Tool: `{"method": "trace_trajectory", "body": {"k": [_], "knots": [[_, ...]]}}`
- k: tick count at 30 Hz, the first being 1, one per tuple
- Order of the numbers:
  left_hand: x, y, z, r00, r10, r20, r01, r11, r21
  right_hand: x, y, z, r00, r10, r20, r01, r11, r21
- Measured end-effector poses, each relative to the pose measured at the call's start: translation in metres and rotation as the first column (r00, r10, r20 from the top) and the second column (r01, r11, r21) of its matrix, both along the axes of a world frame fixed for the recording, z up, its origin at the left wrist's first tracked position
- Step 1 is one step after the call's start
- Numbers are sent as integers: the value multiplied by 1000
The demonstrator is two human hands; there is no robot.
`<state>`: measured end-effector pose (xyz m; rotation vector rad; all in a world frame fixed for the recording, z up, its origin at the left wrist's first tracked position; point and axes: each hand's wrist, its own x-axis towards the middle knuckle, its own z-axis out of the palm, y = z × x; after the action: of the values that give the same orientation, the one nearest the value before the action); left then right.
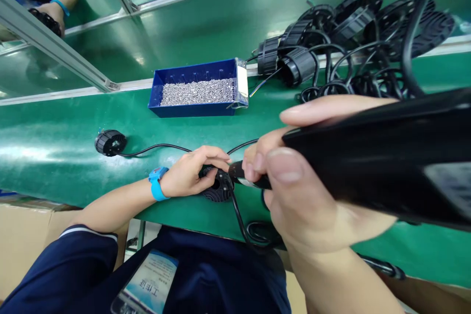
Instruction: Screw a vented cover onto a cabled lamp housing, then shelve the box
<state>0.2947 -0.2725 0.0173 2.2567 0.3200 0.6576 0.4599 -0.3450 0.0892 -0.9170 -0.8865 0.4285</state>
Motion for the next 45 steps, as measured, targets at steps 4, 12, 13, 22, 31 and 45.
{"method": "trace_trajectory", "body": {"k": [4, 12, 13, 22, 31, 45], "knots": [[1, 1, -4, 1000, -9, 24, 8, 999, 34, -2, 6, -7, 997, 63, 34, -66, 992, 105], [1, 2, -11, 1000, 18, -6, -18, 998, 54, -7, 11, -13, 994, 59, 90, -72, 986, 149], [1, 2, -11, 1000, 27, -4, -27, 998, 62, -8, 11, -12, 993, 50, 103, -64, 987, 146], [5, 0, -14, 1000, 22, 14, -22, 1000, 21, -12, 10, -14, 965, 40, 258, -59, 996, 66], [9, -2, -17, 999, 33, -26, -33, 999, -21, -11, 8, -11, 961, 142, 239, -130, 989, -66], [10, -5, -12, 994, 93, -60, -87, 992, 96, -18, 9, -9, 970, 29, 243, -44, 998, 55]]}}
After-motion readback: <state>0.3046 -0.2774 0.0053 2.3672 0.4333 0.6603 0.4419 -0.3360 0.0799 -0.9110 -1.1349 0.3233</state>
